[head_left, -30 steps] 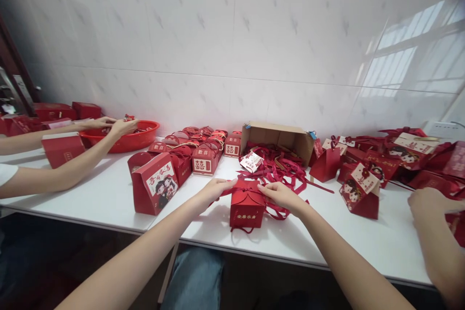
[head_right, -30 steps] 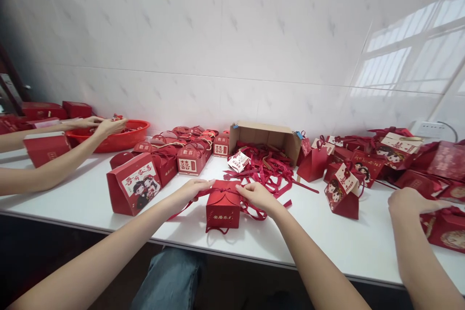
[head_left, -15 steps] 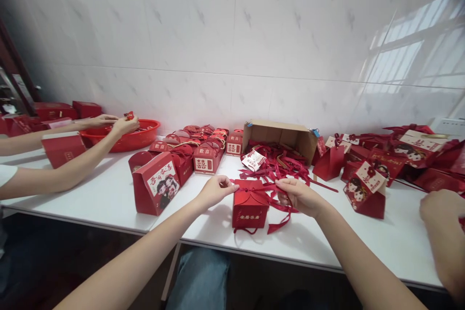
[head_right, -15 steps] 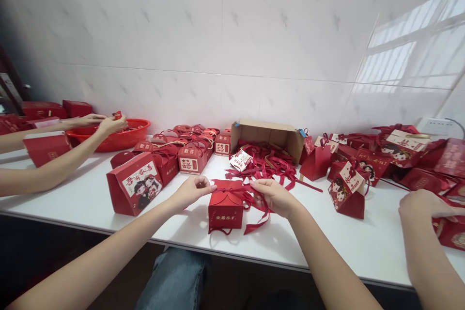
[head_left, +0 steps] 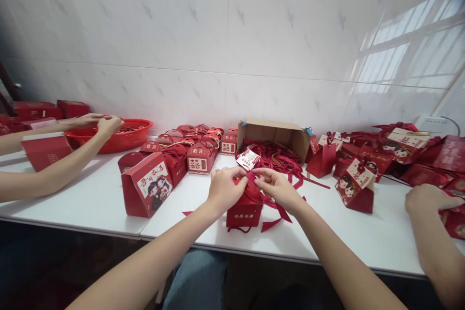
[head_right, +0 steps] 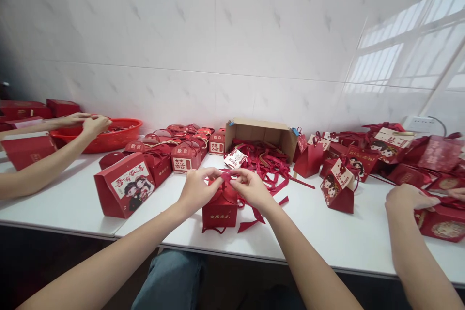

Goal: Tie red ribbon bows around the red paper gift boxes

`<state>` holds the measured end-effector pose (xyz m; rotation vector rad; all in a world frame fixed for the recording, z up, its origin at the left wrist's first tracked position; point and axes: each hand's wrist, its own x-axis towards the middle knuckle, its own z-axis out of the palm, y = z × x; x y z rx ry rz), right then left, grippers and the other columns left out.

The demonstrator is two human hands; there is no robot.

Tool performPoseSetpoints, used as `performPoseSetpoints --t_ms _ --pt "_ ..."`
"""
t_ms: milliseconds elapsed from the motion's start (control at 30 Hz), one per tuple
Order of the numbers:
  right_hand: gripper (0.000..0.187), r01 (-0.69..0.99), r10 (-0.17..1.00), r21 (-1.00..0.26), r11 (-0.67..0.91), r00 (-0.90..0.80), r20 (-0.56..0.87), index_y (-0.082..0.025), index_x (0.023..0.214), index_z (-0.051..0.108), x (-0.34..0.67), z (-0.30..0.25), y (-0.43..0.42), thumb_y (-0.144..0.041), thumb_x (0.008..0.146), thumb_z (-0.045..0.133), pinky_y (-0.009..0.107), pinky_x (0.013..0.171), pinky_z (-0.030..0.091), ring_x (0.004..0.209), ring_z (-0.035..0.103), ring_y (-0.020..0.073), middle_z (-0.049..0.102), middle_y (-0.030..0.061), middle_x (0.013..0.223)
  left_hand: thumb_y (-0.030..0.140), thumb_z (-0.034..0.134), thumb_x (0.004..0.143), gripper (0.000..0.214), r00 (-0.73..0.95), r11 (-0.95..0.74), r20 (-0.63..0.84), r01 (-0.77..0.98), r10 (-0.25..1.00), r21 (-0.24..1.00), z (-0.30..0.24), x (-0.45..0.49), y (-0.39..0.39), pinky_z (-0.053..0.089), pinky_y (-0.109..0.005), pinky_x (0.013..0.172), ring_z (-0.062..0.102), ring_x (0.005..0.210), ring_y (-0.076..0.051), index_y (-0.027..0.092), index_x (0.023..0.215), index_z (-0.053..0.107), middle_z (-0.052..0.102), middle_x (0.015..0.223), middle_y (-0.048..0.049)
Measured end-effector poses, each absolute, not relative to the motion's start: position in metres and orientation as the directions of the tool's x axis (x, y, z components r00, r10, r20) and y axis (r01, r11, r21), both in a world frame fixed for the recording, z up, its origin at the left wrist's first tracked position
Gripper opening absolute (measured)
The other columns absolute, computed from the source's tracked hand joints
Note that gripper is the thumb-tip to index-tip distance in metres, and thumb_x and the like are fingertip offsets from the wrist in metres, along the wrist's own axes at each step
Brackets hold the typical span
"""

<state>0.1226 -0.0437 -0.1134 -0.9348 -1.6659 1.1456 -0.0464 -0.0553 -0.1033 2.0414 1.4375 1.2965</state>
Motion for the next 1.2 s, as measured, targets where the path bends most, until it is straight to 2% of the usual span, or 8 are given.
performPoseSetpoints --t_ms 200,367,500,633,767,967,1100,1200 --pt "0.023 0.260 0.895 -0.888 0.379 -0.345 0.282 -0.015 0.076 0.067 0.105 -0.124 -0.037 -0.035 0.078 0.057 0.026 0.059 0.044 0.064 0.057 0.0150 0.064 0.0035 0.072 0.023 0.058 0.072 0.012 0.137 -0.402 0.386 0.472 0.912 0.785 -0.097 -0.060 -0.055 0.044 -0.031 0.075 0.062 0.077 -0.021 0.019 0.078 0.068 0.070 0.080 -0.0045" --pt "0.023 0.245 0.908 -0.883 0.401 -0.230 0.349 -0.016 0.084 0.062 0.098 -0.135 -0.032 -0.037 0.077 0.055 0.028 0.065 0.046 0.073 0.060 0.0175 0.066 0.0055 0.085 0.031 0.065 0.065 0.028 0.109 -0.305 0.286 0.396 0.952 0.866 -0.108 -0.082 -0.050 0.043 -0.030 0.080 0.057 0.094 -0.021 0.019 0.089 0.058 0.063 0.094 -0.0043" --pt "0.019 0.185 0.899 -0.899 0.397 -0.276 0.341 -0.017 0.080 0.057 0.096 -0.131 -0.035 -0.036 0.078 0.052 0.029 0.069 0.050 0.077 0.065 0.0178 0.068 0.0045 0.083 0.054 0.063 0.067 0.039 0.162 -0.125 0.070 0.362 0.984 0.924 -0.126 -0.094 -0.044 0.045 -0.032 0.067 0.058 0.070 -0.019 0.017 0.074 0.053 0.060 0.072 -0.0024" --pt "0.015 0.173 0.912 -0.914 0.368 -0.260 0.318 -0.018 0.079 0.053 0.092 -0.129 -0.036 -0.033 0.079 0.050 0.030 0.072 0.053 0.078 0.068 0.0189 0.070 0.0056 0.079 0.061 0.063 0.066 0.047 0.275 0.006 -0.103 0.333 0.956 0.943 -0.125 -0.098 -0.047 0.037 -0.027 0.050 0.044 0.043 -0.011 0.018 0.055 0.048 0.046 0.047 0.0037" --pt "0.012 0.269 0.923 -0.885 0.380 -0.165 0.347 -0.019 0.074 0.056 0.085 -0.131 -0.037 -0.029 0.076 0.052 0.034 0.074 0.051 0.073 0.067 0.0213 0.070 0.0059 0.072 0.052 0.069 0.064 0.044 0.294 0.008 -0.083 0.247 0.952 0.969 -0.103 -0.099 -0.056 0.033 -0.025 0.049 0.038 0.044 -0.008 0.018 0.051 0.045 0.041 0.047 0.0054" --pt "0.016 0.377 0.880 -0.795 0.476 -0.192 0.435 -0.022 0.084 0.070 0.080 -0.133 -0.051 -0.022 0.074 0.057 0.034 0.082 0.046 0.088 0.065 0.0233 0.073 0.0046 0.092 0.044 0.071 0.068 0.035 0.339 -0.121 0.085 0.085 0.937 0.989 -0.073 -0.076 -0.054 0.038 -0.026 0.059 0.045 0.052 -0.010 0.016 0.053 0.057 0.051 0.051 0.0013" --pt "0.020 0.388 0.877 -0.787 0.480 -0.204 0.434 -0.018 0.073 0.069 0.080 -0.135 -0.054 -0.034 0.079 0.057 0.030 0.069 0.045 0.071 0.063 0.0209 0.072 0.0051 0.076 0.047 0.070 0.068 0.035 0.352 -0.141 0.141 -0.026 0.925 0.990 -0.074 -0.062 -0.040 0.043 -0.029 0.076 0.060 0.077 -0.017 0.016 0.085 0.070 0.068 0.081 -0.0056" --pt "0.033 0.377 0.886 -0.802 0.463 -0.185 0.425 -0.017 0.063 0.064 0.081 -0.137 -0.052 -0.039 0.083 0.052 0.028 0.065 0.043 0.066 0.061 0.0192 0.069 0.0050 0.067 0.055 0.059 0.076 0.051 0.330 -0.156 0.169 -0.065 0.929 0.986 -0.083 -0.068 -0.034 0.044 -0.032 0.083 0.061 0.096 -0.020 0.024 0.116 0.063 0.067 0.109 -0.0073"
